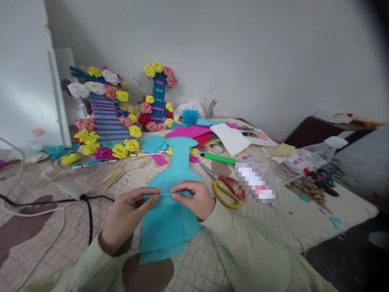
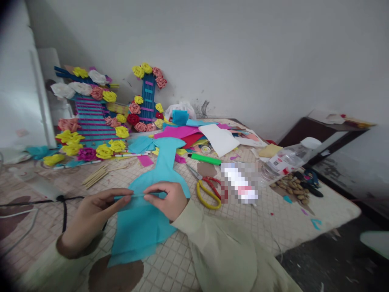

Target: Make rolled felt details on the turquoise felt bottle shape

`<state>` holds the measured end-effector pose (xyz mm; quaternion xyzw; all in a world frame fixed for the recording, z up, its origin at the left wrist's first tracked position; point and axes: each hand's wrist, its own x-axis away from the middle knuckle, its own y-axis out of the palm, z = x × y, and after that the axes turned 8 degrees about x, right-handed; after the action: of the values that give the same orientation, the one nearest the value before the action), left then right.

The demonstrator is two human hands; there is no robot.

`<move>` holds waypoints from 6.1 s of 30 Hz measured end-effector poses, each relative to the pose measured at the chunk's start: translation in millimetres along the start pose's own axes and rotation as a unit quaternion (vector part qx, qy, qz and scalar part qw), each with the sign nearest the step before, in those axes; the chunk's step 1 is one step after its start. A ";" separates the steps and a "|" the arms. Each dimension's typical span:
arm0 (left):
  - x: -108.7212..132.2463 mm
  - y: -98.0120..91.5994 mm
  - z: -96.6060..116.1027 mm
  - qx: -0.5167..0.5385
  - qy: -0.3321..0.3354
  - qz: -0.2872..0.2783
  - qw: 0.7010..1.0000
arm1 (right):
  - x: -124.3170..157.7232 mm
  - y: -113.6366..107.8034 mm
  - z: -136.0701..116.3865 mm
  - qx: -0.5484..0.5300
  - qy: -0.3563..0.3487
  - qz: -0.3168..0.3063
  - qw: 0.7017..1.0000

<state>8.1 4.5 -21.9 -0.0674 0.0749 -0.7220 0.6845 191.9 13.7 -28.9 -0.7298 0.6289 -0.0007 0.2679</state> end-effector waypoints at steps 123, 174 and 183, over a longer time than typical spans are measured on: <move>1.1 1.6 0.1 -0.075 0.044 0.003 0.996 | 0.5 -0.1 4.4 0.068 -0.003 -0.033 0.997; 4.6 -0.7 1.9 -0.118 0.115 -0.005 0.986 | 2.5 -2.5 1.9 0.130 -0.176 0.019 0.976; -2.9 -3.2 0.2 -0.112 0.159 -0.058 0.979 | 0.1 -0.3 8.0 0.116 -0.160 0.009 0.980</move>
<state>5.1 7.5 -21.1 -0.0321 0.2592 -0.7491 0.6089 194.9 16.7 -35.6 -0.6792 0.5798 0.0456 0.4476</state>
